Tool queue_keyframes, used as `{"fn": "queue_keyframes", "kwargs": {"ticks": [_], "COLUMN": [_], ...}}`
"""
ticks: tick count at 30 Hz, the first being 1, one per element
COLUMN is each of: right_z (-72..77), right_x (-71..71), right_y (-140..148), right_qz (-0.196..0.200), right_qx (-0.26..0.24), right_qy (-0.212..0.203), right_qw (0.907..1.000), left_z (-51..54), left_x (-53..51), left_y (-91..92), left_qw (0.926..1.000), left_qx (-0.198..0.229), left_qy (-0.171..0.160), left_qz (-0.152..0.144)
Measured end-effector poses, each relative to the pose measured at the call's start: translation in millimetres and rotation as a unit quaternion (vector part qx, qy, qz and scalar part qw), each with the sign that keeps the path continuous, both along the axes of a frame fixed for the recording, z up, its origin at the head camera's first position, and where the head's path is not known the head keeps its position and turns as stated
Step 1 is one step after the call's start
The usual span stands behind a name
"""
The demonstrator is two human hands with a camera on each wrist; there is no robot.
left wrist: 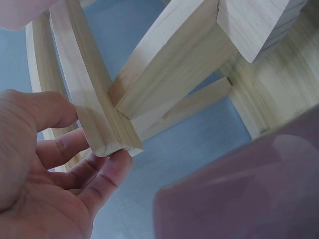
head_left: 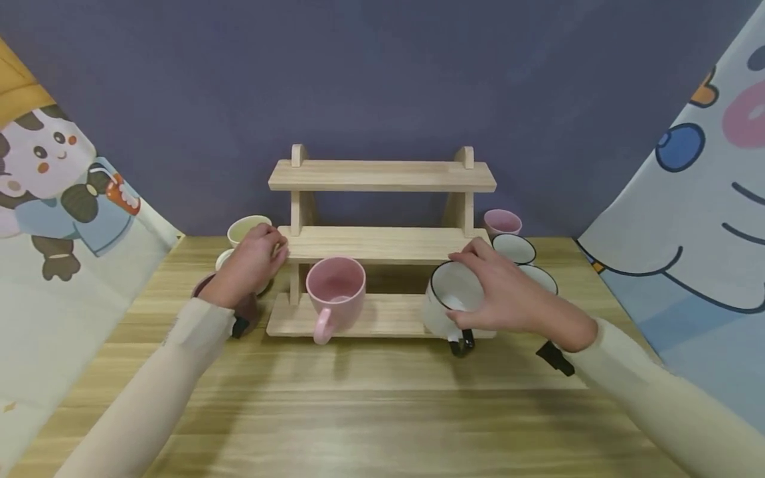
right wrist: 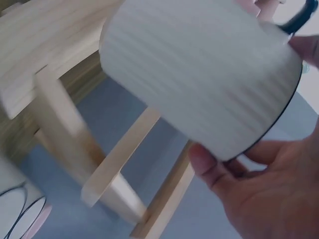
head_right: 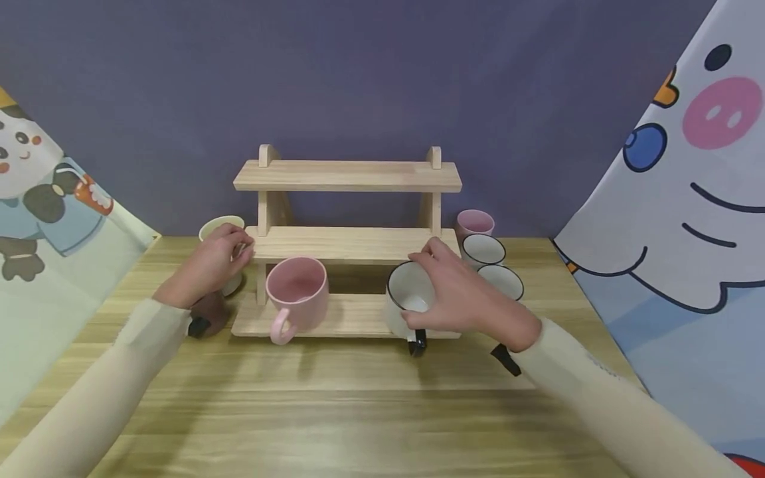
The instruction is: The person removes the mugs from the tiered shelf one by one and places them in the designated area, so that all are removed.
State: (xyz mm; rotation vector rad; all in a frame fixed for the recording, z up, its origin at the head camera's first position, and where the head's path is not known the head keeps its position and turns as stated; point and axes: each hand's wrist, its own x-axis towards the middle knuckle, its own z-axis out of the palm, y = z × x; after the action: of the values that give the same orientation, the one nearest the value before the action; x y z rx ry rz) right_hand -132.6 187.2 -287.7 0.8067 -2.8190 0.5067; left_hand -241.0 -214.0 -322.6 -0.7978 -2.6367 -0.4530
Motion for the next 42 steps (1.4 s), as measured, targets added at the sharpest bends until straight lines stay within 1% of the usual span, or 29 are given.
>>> {"fn": "queue_keyframes", "kwargs": {"ticks": [4,8,13,20,25,32,34,36,39,42], "right_z": [-3.4,-5.6,-5.0,-7.6,-7.7,-8.0,-10.4,-13.6,-19.1,-24.3], "right_x": [9.4,15.1,22.2,27.3,35.7,49.9,51.3,51.5,50.3,48.2], "right_y": [15,24,35,56,74,98,103,106,110,113], "right_qz": [0.017,0.026,0.023,0.034,0.028,-0.008,-0.005,0.005,0.023,0.031], "right_qx": [0.007,0.016,0.027,0.052,0.057,0.07,0.071,0.069,0.067,0.064], "right_qy": [0.016,0.021,-0.002,-0.023,-0.035,-0.061,-0.059,-0.05,-0.032,-0.027], "right_qw": [0.9997,0.9993,0.9994,0.9978,0.9974,0.9956,0.9957,0.9963,0.997,0.9971], "left_z": [-0.4,-1.6,-2.1,-2.6,-2.0,-0.9,-1.1,-1.8,-3.0,-3.1], "left_x": [-0.6,-1.0,0.1,0.4,1.0,0.1,-0.4,-1.2,-1.9,-1.9], "left_y": [0.2,-0.2,0.2,-0.1,1.2,1.9,1.4,0.9,0.5,0.9], "left_qw": [1.0,1.0,1.0,1.0,1.0,1.0,1.0,1.0,1.0,1.0], "left_qx": [0.002,0.006,0.005,0.005,0.007,0.004,0.002,0.001,0.003,0.003], "left_qy": [0.007,0.003,-0.001,-0.003,0.0,-0.001,-0.003,-0.003,-0.004,-0.005], "left_qz": [-0.004,-0.001,-0.001,0.004,-0.001,-0.002,-0.002,-0.001,-0.001,-0.001]}}
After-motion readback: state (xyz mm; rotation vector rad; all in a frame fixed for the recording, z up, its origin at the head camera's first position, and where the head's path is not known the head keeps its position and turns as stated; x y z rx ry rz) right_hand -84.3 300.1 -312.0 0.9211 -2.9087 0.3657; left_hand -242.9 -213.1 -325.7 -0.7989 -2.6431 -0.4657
